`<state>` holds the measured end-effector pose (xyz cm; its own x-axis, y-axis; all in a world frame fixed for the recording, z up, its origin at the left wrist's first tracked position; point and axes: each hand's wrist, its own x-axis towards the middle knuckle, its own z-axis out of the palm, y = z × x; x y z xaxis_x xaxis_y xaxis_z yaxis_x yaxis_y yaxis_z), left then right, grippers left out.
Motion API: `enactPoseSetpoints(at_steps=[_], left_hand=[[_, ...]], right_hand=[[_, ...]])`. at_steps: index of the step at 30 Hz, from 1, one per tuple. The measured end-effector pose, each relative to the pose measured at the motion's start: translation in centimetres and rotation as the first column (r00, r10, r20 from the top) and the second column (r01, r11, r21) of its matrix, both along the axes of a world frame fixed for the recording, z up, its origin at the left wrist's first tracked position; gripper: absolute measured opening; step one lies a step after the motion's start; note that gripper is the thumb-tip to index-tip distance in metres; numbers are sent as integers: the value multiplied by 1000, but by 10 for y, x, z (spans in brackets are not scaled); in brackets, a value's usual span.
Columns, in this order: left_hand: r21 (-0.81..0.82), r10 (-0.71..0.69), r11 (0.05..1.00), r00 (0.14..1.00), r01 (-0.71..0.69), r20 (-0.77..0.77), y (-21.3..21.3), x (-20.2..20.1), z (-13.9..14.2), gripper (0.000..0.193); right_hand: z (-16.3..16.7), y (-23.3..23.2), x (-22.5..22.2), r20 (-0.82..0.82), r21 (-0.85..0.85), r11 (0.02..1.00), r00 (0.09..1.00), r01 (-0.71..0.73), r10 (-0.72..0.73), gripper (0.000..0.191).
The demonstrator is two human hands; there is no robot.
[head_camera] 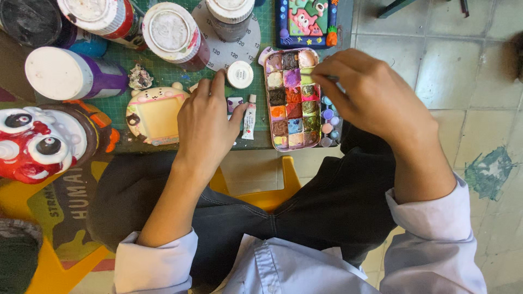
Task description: The person sits at a low table painting a ceramic dragon figurine with a paintbrush. They dip the brush in a water cup, mix colors from a paint palette, open paint jars, stir paint into water, and brush paint onto the figurine's face and body.
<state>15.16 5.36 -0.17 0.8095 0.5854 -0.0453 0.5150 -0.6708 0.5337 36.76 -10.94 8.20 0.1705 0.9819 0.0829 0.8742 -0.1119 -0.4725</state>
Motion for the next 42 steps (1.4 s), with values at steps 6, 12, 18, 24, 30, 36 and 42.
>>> enactPoseSetpoints(at_steps=[6,12,18,24,30,36,42], left_hand=[[-3,-2,1000,1000,2,1,-2,1,-1,70],[1,-7,1000,1000,7,-5,-2,1,0,70],[6,-7,1000,1000,7,7,-1,-1,0,70],[-3,-6,1000,1000,6,-7,0,-1,-1,70],[5,-6,1000,1000,6,6,0,-2,-1,69],[8,-2,1000,1000,1,11,-1,-3,0,68],[29,-7,1000,1000,7,1,-2,-6,1,66]], right_hand=[[-3,0,-1,104,-1,999,994,-35,35,13],[-1,2,-3,131,10,997,989,-75,73,12],[-1,4,-6,170,18,996,982,-88,84,11],[-1,4,-7,165,6,993,980,-114,112,12],[-1,5,-6,130,14,993,985,-117,114,10],[0,6,-7,150,-26,994,983,-104,106,10],[-1,8,-8,189,1,995,977,-98,96,12]])
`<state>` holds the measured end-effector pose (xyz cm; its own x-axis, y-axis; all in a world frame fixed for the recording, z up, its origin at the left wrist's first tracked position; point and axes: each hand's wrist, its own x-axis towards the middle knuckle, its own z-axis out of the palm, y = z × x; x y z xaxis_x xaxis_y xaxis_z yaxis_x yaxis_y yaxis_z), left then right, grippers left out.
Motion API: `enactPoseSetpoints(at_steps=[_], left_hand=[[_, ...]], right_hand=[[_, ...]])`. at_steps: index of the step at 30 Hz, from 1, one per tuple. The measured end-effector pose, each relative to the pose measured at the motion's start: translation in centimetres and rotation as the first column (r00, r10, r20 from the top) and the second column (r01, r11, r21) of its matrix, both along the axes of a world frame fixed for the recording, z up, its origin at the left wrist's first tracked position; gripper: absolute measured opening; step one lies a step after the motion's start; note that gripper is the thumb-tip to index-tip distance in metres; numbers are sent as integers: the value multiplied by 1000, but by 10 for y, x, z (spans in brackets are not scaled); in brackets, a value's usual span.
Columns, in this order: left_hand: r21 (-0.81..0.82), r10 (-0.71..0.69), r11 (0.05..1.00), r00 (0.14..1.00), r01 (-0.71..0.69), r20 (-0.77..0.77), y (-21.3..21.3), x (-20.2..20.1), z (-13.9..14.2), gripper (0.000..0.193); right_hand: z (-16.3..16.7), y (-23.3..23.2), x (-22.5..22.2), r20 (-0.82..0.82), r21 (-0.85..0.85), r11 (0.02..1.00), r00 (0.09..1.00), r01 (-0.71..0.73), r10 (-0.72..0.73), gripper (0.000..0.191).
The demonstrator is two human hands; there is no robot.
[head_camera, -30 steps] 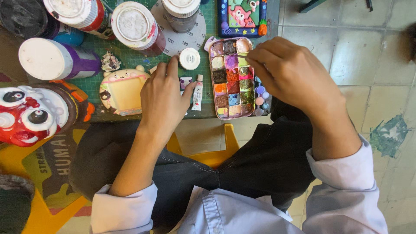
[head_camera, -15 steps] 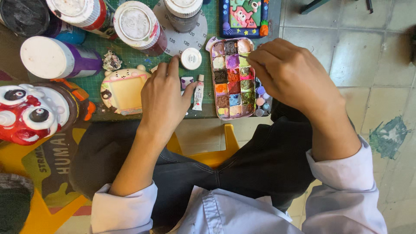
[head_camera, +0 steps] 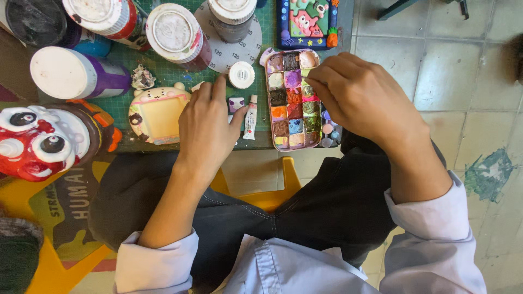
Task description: The person sits at a low table painting a ceramic dragon figurine with a paintbrush. They dip the brush in a water cup, mix colors from a paint palette, open paint jars, stir paint into water, and brush paint onto the figurine's face and body.
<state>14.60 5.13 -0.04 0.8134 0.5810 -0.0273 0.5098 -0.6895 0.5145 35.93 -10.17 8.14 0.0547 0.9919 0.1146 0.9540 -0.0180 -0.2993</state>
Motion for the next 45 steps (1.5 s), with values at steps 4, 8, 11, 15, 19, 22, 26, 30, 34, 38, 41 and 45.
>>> enactPoseSetpoints(at_steps=[4,8,11,15,19,22,26,30,34,38,41,45], left_hand=[[-12,1,1000,1000,-1,-2,0,-1,1,64],[-26,-6,1000,1000,6,-4,0,-2,2,64],[-29,-8,1000,1000,8,-7,0,-1,2,63],[-10,-21,1000,1000,21,8,1,-4,3,59],[-13,-13,1000,1000,13,24,-1,-7,3,51],[-27,0,1000,1000,0,9,-1,-10,3,47],[-9,6,1000,999,-6,39,-1,-13,4,46],[-42,16,999,1000,-15,26,-4,-13,6,41],[-59,10,998,1000,-9,4,-5,-12,8,37],[-60,10,998,1000,-9,15,-5,-14,9,35],[-71,9,997,1000,-9,8,-7,-16,9,34],[-72,17,997,1000,-16,9,-7,-19,11,37]], right_hand=[[1,0,-1,20,-6,1000,1000,-21,21,11],[0,2,-3,28,-23,999,999,-34,35,11],[-1,3,-4,44,-24,1000,999,-20,21,11],[-1,4,-5,-25,-23,999,999,-25,25,13],[-1,3,-4,-53,-13,999,998,-29,28,14],[1,3,-4,-64,-10,1000,998,-5,4,15],[1,2,-3,-90,-10,1000,996,-24,23,14],[3,0,-3,-130,9,1000,991,27,-26,14],[4,-2,-3,-115,32,998,992,63,-58,13],[1,-3,-3,-132,11,999,990,46,-44,16],[-2,-5,4,-137,73,991,986,111,-100,15],[-9,-6,12,-143,138,981,983,137,-117,17]])
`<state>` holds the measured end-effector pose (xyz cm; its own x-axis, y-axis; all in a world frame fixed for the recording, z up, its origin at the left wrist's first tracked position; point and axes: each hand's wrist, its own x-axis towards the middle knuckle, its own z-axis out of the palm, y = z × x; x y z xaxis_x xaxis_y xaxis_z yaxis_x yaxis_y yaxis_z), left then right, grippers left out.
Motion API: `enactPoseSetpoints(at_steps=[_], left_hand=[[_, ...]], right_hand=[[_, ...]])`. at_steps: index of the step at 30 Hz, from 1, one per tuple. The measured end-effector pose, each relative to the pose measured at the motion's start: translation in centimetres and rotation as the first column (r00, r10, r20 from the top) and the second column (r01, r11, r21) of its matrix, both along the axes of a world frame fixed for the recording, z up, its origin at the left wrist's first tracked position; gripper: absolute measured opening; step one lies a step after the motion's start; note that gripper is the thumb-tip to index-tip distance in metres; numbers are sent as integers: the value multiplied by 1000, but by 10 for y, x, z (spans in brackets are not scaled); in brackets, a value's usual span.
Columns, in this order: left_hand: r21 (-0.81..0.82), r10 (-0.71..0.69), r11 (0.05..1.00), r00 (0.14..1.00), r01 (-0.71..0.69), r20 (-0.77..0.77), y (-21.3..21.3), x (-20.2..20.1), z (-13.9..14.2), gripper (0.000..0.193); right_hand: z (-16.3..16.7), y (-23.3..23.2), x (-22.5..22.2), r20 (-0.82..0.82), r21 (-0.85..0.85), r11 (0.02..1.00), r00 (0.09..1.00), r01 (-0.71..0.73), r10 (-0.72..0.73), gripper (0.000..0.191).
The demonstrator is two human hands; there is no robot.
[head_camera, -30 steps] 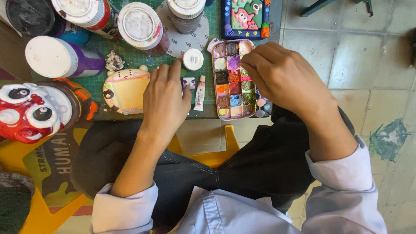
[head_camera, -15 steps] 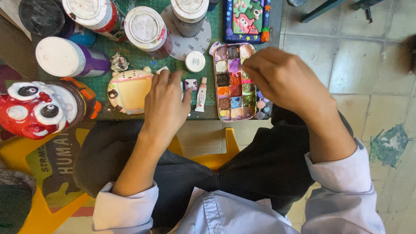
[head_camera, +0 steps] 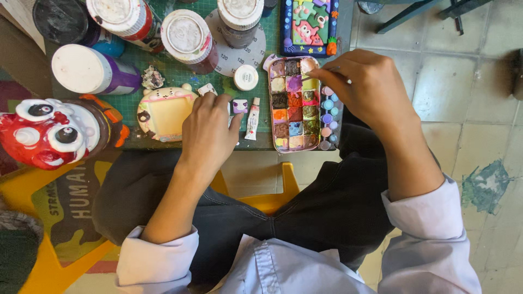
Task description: The person sits at a low table painting a ceramic dragon figurine with a paintbrush. They dip the brush in a water cup, mix colors from a paint palette, open paint jars, stir paint into water, and brush paint onto the figurine's face and body.
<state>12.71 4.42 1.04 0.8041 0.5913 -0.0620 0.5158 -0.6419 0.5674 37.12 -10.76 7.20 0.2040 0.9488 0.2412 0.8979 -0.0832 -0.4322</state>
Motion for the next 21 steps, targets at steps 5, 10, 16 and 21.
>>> enactPoseSetpoints(at_steps=[5,10,16,21], left_hand=[[4,1,1000,1000,-1,-7,-1,-2,2,35],[10,-8,1000,1000,9,-10,0,-3,2,36],[-1,-1,1000,1000,1,-20,1,-4,2,36],[10,-8,1000,1000,8,-17,1,-5,2,38]], right_hand=[[0,-3,4,-73,-60,996,995,58,-63,17],[7,-7,0,-148,-100,995,989,-6,-9,11],[14,-7,-4,-200,-148,989,979,1,-31,13],[19,-9,-4,-190,-156,988,981,7,-37,15]])
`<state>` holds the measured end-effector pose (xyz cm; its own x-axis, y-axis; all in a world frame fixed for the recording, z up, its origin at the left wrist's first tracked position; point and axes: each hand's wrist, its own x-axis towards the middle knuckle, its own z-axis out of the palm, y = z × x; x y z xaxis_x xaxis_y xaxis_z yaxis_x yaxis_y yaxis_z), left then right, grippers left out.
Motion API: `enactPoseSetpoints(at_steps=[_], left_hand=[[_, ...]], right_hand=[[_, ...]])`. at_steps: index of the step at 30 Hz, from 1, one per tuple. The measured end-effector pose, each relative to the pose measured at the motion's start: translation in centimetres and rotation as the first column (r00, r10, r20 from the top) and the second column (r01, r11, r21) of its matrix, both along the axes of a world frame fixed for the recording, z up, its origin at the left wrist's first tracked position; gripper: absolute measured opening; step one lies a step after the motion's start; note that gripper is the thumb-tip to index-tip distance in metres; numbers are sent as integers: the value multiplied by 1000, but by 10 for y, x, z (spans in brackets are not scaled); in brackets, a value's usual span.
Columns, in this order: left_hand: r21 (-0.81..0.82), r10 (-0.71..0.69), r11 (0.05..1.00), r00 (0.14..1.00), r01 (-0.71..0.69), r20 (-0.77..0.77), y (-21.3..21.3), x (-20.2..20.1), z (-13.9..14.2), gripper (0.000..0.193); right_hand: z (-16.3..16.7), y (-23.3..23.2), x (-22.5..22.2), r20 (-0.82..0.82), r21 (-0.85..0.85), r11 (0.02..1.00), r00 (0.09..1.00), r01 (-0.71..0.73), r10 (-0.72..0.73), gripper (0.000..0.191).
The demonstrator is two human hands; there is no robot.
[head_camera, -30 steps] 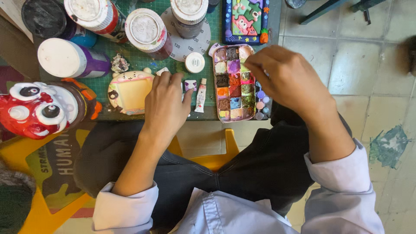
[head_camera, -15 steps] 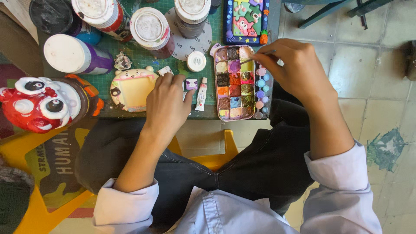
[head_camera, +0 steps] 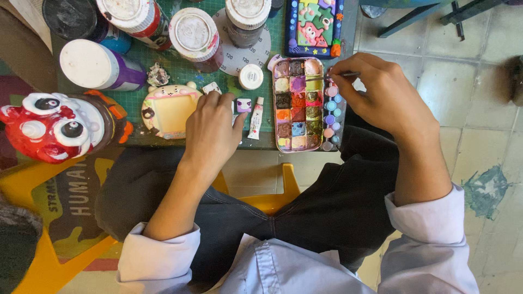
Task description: The person sits at a low table painting a ceramic dragon figurine with a paintbrush. They dip the brush in a water cup, mix colors from a paint palette, open paint jars, stir paint into water, and brush paint onto the figurine's face and body.
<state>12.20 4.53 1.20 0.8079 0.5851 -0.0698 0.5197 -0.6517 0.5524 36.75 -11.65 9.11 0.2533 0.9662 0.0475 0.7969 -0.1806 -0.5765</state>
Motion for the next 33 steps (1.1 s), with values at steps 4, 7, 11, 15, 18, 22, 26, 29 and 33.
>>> enactPoseSetpoints(at_steps=[4,7,11,15,18,22,26,29,33], left_hand=[[5,-6,1000,1000,6,-5,0,0,-1,38],[11,-5,1000,1000,5,13,0,0,-1,39],[12,-4,1000,1000,4,8,0,1,-1,39],[2,-4,1000,1000,4,2,1,0,0,39],[3,-1,1000,1000,1,10,2,-1,0,39],[10,2,1000,1000,-3,12,2,-2,0,38],[-2,4,1000,1000,-4,-6,3,-2,0,37],[2,1,1000,1000,-1,2,2,-1,-1,38],[12,-1,1000,1000,1,4,2,-2,-1,38]], right_hand=[[2,-2,0,16,-2,1000,1000,2,-2,15],[-1,-1,-1,25,21,999,999,-32,31,15],[-5,0,-1,137,32,999,990,-30,25,11],[-7,1,0,204,43,999,979,-20,10,11],[-8,2,-1,222,58,998,975,-19,6,12],[-10,2,-2,183,57,998,983,-8,-2,12],[-11,3,-3,211,80,996,977,-38,21,13],[-10,5,-5,246,93,994,969,-61,36,13],[-8,9,-10,277,75,994,959,-85,61,12]])
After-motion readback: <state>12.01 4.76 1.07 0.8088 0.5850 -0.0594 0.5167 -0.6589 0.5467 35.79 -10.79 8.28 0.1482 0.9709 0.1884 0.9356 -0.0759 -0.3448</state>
